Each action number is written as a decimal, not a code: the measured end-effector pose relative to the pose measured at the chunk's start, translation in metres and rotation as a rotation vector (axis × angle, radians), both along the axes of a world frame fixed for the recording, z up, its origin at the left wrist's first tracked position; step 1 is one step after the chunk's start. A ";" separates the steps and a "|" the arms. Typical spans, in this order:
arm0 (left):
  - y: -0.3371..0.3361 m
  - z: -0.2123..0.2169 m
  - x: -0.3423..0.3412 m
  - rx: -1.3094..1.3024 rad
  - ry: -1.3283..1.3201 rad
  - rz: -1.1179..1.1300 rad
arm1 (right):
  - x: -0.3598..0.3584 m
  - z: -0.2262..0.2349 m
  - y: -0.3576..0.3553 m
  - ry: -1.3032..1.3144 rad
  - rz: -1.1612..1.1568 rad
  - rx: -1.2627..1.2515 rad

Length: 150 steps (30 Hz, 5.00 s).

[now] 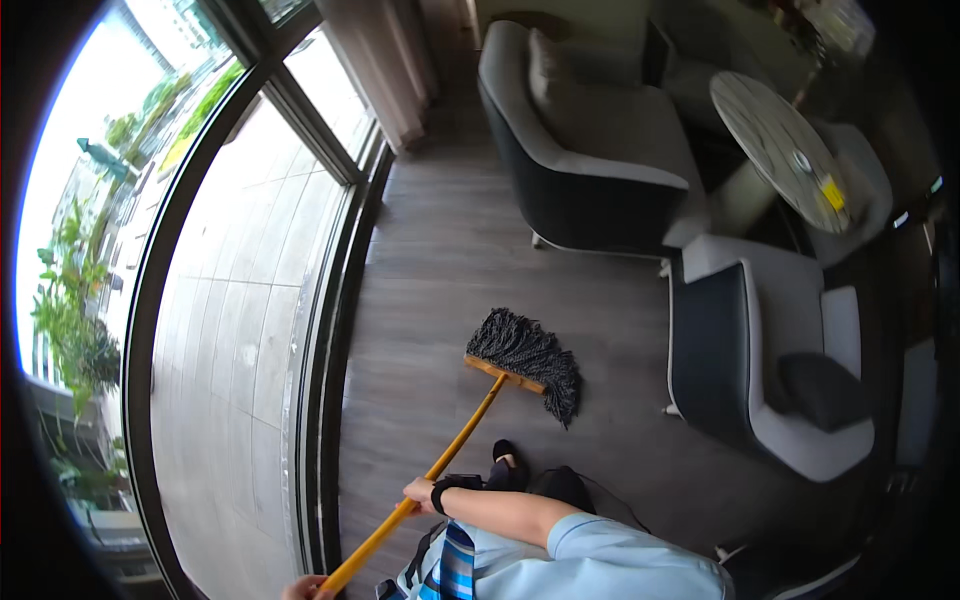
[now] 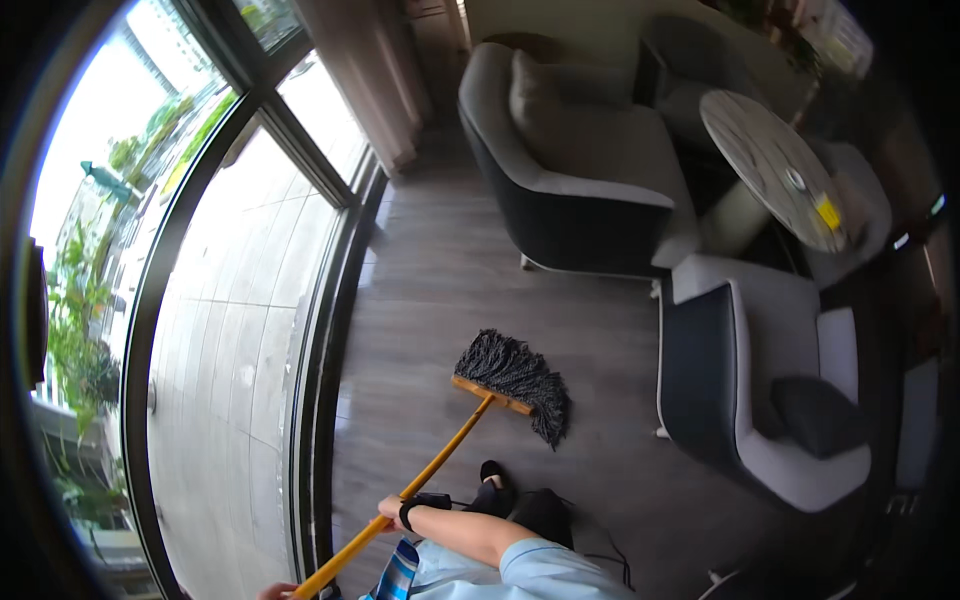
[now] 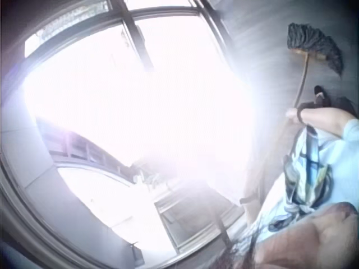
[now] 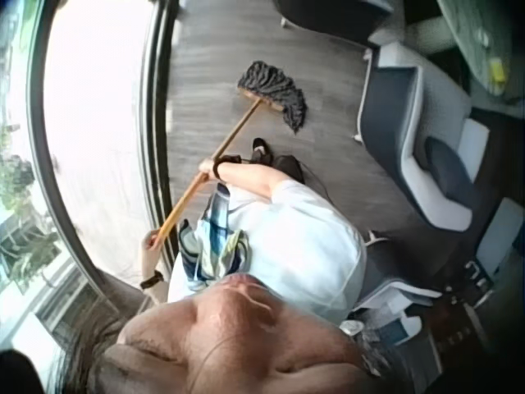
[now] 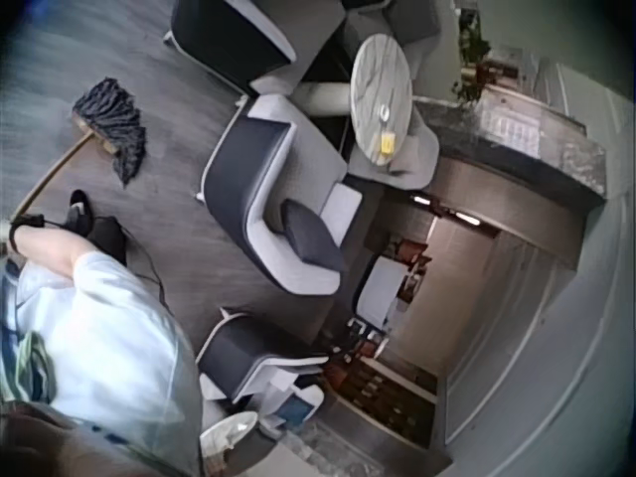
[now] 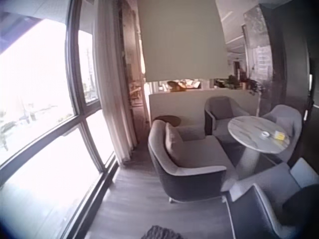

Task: Sweeping the floor in a hotel lobby lounge area using a flat mop/sweeper.

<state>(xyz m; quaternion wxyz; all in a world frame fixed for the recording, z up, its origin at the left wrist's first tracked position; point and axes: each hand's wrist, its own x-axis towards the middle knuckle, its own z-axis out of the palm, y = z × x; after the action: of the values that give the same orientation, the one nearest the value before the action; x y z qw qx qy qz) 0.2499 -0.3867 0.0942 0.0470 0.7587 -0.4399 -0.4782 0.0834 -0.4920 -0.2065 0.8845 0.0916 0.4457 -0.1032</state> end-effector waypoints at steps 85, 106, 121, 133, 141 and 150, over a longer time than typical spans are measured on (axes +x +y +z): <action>0.095 -0.221 -0.227 -1.574 0.320 2.143 | 0.070 -0.141 -0.025 0.401 1.385 -0.512; 0.324 -0.166 -0.589 -1.681 -0.881 3.006 | -0.220 -0.111 0.410 -0.020 2.505 -0.641; 0.349 -0.020 -0.637 -1.669 -1.358 2.570 | -0.372 0.061 0.449 0.078 2.785 0.177; 0.355 -0.042 -0.484 -1.144 -1.071 2.548 | -0.135 0.024 0.378 -0.024 2.239 0.134; 0.285 -0.183 -0.244 -1.721 -0.532 2.587 | 0.089 -0.085 0.262 -0.045 1.768 -0.294; 0.182 -0.229 -0.231 -1.632 -0.094 2.324 | 0.171 -0.135 0.162 0.419 1.790 -0.875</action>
<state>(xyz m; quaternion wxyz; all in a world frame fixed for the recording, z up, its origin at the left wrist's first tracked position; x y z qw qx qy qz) 0.0187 -0.2042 -0.1346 0.8102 0.4583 0.2746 0.2411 0.2544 -0.3303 -0.3411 0.4971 -0.6269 0.4199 0.4284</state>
